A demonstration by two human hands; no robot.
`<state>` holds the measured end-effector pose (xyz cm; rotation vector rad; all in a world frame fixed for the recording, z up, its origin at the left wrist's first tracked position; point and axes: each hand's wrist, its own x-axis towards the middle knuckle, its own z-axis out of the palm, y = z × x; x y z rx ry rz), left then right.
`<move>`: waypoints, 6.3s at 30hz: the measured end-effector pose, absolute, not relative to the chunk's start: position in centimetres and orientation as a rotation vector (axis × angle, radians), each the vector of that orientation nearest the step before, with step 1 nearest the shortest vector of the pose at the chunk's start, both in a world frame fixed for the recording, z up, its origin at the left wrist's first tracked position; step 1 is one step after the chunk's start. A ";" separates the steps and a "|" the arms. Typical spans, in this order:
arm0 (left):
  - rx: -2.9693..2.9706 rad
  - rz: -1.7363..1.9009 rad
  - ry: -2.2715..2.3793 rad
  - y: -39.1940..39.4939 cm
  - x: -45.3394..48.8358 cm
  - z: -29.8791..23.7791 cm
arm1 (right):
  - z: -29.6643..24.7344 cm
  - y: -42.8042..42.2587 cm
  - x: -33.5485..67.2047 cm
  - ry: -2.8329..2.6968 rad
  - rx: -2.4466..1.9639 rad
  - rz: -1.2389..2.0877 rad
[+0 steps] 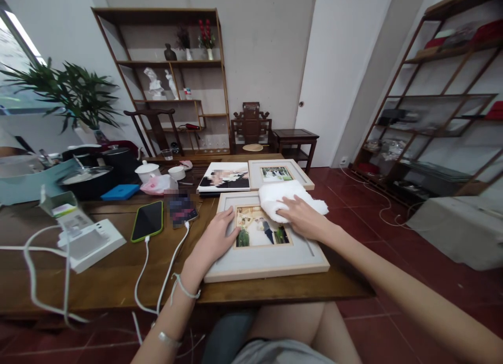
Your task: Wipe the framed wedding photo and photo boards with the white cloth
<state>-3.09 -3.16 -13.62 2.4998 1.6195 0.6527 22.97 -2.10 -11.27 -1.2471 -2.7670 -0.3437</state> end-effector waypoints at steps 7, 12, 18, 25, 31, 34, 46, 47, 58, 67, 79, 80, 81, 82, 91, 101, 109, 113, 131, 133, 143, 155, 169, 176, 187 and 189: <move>2.537 0.729 1.537 -2.9 -3.1 -14.1 | -8.6 -10.1 21.4 -2.851 -1.291 -0.076; 2.569 0.727 1.501 -2.7 -3.2 -14.2 | -9.4 -9.4 21.2 -2.774 -1.293 -0.064; 2.581 0.717 1.509 -2.5 -3.4 -14.6 | -11.5 -1.2 22.2 -2.546 -1.368 -0.296; 2.550 0.718 1.566 -2.5 -3.2 -14.7 | -11.6 0.0 21.2 -2.682 -1.295 -0.287; 2.559 0.754 1.544 -2.0 -3.3 -15.3 | -9.7 -8.0 21.4 -2.824 -1.232 -0.152; 2.567 0.770 1.522 -1.8 -3.4 -15.5 | -8.8 -12.0 21.3 -2.853 -1.231 0.002; 2.572 0.742 1.520 -2.1 -3.4 -15.1 | -11.2 -2.3 21.3 -2.536 -1.373 -0.255; 2.568 0.742 1.525 -2.1 -3.4 -15.1 | -11.1 -0.9 21.2 -2.521 -1.380 -0.271; 2.551 0.795 1.525 -1.9 -3.4 -15.3 | -10.4 -5.3 20.9 -2.767 -1.220 -0.060; 2.564 0.759 1.522 -2.0 -3.5 -15.1 | -10.2 -12.2 20.2 -2.678 -1.271 0.204; 2.573 0.752 1.530 -2.2 -3.5 -14.9 | -10.9 2.1 20.2 -2.593 -1.317 -0.169; 2.570 0.753 1.532 -2.2 -3.5 -15.0 | -11.0 1.7 20.0 -2.635 -1.288 -0.160; 2.567 0.752 1.534 -2.1 -3.5 -15.0 | -11.1 1.1 19.9 -2.671 -1.264 -0.151; 2.563 0.749 1.535 -2.1 -3.5 -15.1 | -11.2 0.2 19.9 -2.702 -1.243 -0.138; 2.542 0.749 1.515 -2.1 -3.5 -15.2 | -9.7 -12.8 19.9 -2.805 -1.160 0.187; 2.573 0.751 1.482 -2.2 -3.7 -15.2 | -11.3 -5.2 19.9 -2.558 -1.397 -0.134; 2.573 0.765 1.505 -2.4 -3.5 -15.3 | -11.3 2.0 20.2 -2.630 -1.298 -0.230; 2.569 0.765 1.513 -2.3 -3.4 -15.4 | -11.5 -0.9 19.9 -2.764 -1.184 -0.139; 2.593 0.794 1.449 -2.4 -3.6 -15.5 | -11.4 -5.7 20.5 -2.483 -1.337 0.047; 2.594 0.799 1.449 -2.4 -3.7 -15.4 | -11.2 -2.8 21.5 -2.419 -1.398 -0.056; 2.598 0.784 1.471 -2.4 -3.6 -15.3 | -11.2 -0.4 19.4 -2.681 -1.213 -0.036; 2.583 0.808 1.432 -2.1 -3.6 -15.7 | -8.8 -11.8 20.0 -2.722 -1.197 0.252; 2.573 0.757 1.475 -2.5 -3.6 -15.2 | -11.3 2.2 19.0 -2.623 -1.247 -0.116; 2.596 0.743 1.497 -2.3 -3.7 -15.6 | -10.0 -4.7 18.7 -2.879 -0.977 0.186; 2.592 0.723 1.479 -2.3 -3.7 -15.4 | -9.1 -9.9 21.4 -2.735 -1.202 0.252; 2.582 0.716 1.487 -2.4 -3.6 -15.3 | -10.1 -7.9 21.2 -2.687 -1.229 0.105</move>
